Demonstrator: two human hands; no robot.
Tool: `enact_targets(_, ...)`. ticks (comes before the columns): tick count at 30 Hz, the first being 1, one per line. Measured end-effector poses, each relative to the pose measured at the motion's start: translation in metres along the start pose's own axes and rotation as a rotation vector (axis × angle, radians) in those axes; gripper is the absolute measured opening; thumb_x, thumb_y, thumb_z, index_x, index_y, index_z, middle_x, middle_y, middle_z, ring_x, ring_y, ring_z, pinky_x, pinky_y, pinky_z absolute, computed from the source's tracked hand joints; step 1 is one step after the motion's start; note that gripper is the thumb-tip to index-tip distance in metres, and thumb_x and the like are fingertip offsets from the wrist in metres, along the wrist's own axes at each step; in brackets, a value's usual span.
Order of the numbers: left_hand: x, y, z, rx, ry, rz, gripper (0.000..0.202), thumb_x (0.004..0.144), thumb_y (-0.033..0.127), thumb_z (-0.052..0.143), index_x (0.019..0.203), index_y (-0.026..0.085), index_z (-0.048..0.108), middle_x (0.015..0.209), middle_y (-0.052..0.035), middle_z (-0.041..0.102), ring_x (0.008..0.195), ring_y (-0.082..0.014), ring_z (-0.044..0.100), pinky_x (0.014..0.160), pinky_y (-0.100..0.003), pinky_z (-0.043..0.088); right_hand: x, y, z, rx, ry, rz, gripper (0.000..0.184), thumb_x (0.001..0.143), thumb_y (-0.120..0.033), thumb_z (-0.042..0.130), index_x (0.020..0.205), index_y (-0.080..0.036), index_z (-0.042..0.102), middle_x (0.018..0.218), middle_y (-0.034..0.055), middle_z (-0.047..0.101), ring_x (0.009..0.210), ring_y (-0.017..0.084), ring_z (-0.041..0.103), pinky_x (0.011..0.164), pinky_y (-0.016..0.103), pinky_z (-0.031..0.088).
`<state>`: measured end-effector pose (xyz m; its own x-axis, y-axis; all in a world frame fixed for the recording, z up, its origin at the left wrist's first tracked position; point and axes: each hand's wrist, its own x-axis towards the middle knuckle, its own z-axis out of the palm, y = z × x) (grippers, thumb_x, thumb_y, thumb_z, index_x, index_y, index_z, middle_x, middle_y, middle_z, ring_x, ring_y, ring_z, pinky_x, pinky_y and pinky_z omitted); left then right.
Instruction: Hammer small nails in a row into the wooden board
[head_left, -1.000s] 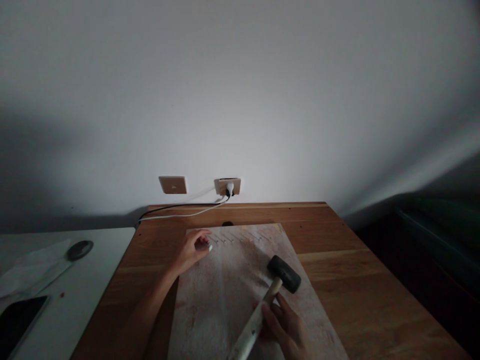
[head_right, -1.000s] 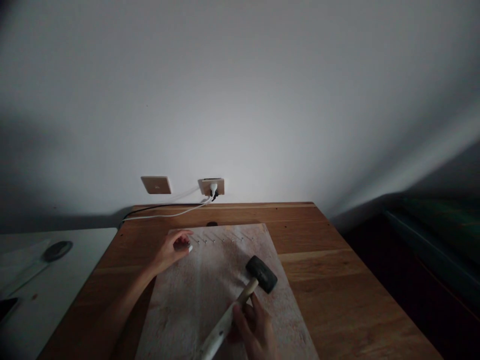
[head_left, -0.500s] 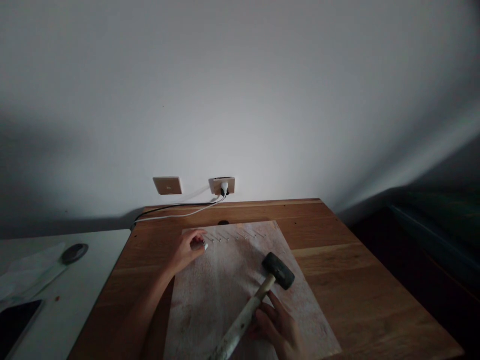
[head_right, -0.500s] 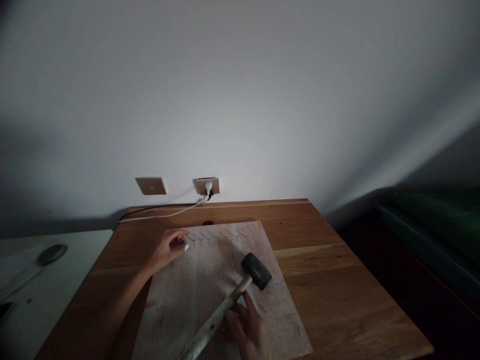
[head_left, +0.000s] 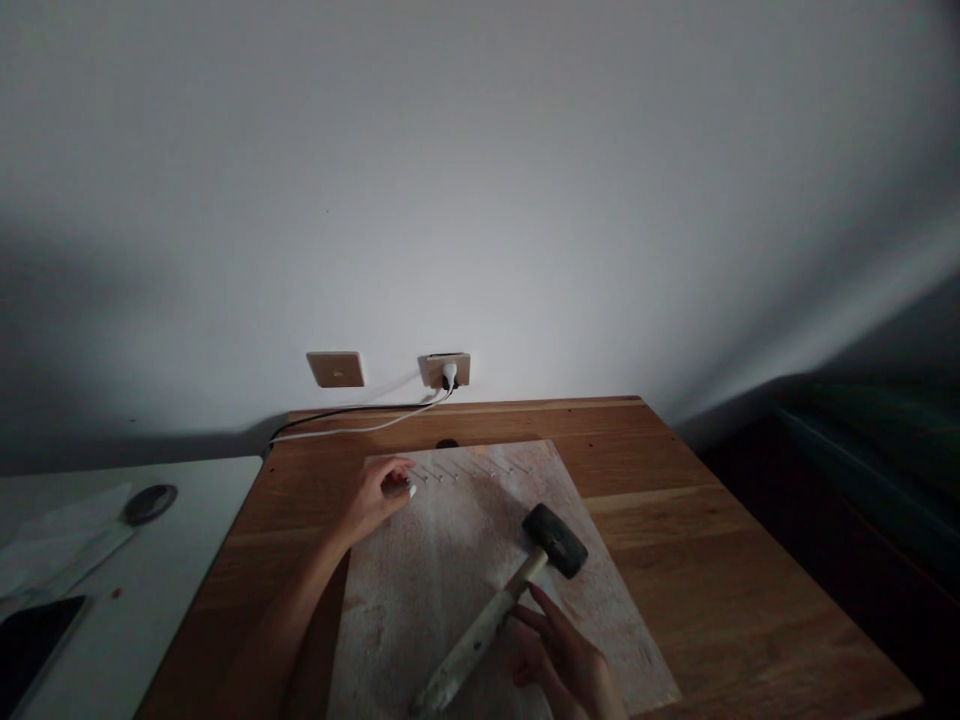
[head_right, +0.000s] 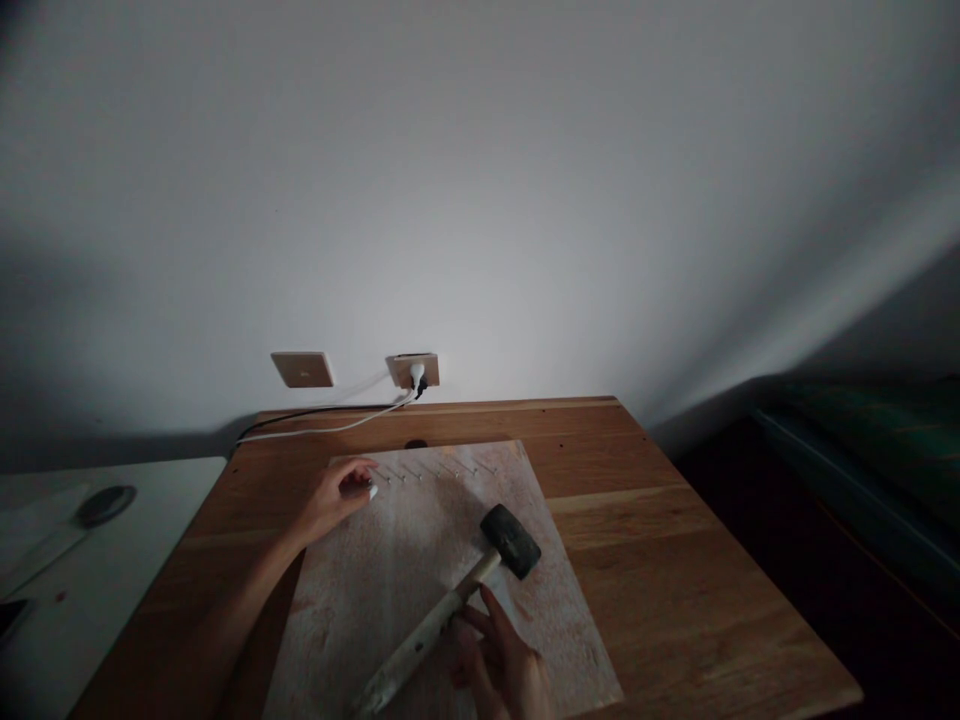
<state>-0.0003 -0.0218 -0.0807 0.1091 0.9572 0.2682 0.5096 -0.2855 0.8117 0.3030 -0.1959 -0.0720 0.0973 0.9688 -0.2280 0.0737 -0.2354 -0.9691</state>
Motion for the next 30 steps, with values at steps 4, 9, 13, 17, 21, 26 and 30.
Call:
enact_targets(4,0.0,0.003,-0.001,0.005,-0.001,0.007,0.031,0.072,0.015,0.067,0.102,0.022,0.074,0.089,-0.0018,0.072,0.084,-0.0188,0.065,0.084,-0.032,0.053,-0.002,-0.001,0.001,-0.045,0.039,-0.033,0.085,0.082,-0.083,0.06,0.134,-0.016,0.067,0.11,0.0196,0.081,0.058,0.022,0.073,0.058,0.034,0.062)
enact_targets(9,0.0,0.003,-0.001,0.022,0.006,0.003,0.029,0.073,0.017,0.068,0.101,0.022,0.075,0.089,-0.0024,0.073,0.084,-0.0194,0.065,0.085,-0.033,0.053,0.0,-0.006,0.0,-0.208,0.08,-0.107,0.075,0.085,-0.081,0.056,0.121,-0.018,0.072,0.097,0.0144,0.082,0.055,0.021,0.072,0.054,0.031,0.059)
enact_targets(13,-0.001,0.001,0.0,0.002,0.014,0.005,0.029,0.074,0.018,0.068,0.102,0.021,0.075,0.088,-0.0023,0.073,0.083,-0.0193,0.066,0.084,-0.032,0.054,0.004,-0.011,-0.002,-0.363,0.09,-0.178,0.066,0.088,-0.08,0.052,0.102,-0.021,0.078,0.081,0.0085,0.08,0.05,0.019,0.065,0.05,0.028,0.053)
enact_targets(17,-0.001,-0.001,0.001,0.004,0.036,0.001,0.029,0.074,0.017,0.069,0.102,0.022,0.074,0.09,-0.0024,0.074,0.085,-0.0192,0.068,0.085,-0.033,0.055,0.006,-0.01,-0.001,-0.437,0.09,-0.261,0.066,0.091,-0.079,0.046,0.093,-0.022,0.078,0.064,0.0048,0.07,0.051,0.019,0.061,0.056,0.029,0.052)
enact_targets(21,-0.001,-0.001,0.003,0.068,0.039,0.017,0.031,0.074,0.015,0.071,0.104,0.022,0.074,0.092,-0.0029,0.074,0.086,-0.02,0.068,0.088,-0.034,0.055,0.007,-0.004,0.001,-0.495,0.075,-0.237,0.067,0.092,-0.08,0.044,0.098,-0.022,0.076,0.052,-0.0016,0.055,0.047,0.018,0.056,0.05,0.027,0.044)
enact_targets(26,-0.008,0.01,-0.005,0.192,0.048,0.079,0.038,0.078,0.018,0.073,0.115,0.025,0.069,0.11,-0.0051,0.073,0.106,-0.025,0.067,0.101,-0.042,0.052,0.012,0.004,0.001,-0.519,0.041,-0.246,0.066,0.094,-0.079,0.041,0.096,-0.022,0.073,0.05,-0.0043,0.047,0.045,0.017,0.052,0.049,0.027,0.039)
enact_targets(30,-0.034,0.024,-0.013,0.333,0.128,0.045,0.037,0.085,0.021,0.064,0.122,0.024,0.064,0.124,-0.0089,0.067,0.119,-0.0282,0.064,0.107,-0.046,0.05,0.014,0.006,-0.003,-0.53,0.031,-0.301,0.062,0.096,-0.076,0.042,0.087,-0.022,0.071,0.051,-0.0036,0.049,0.045,0.016,0.052,0.049,0.025,0.04)
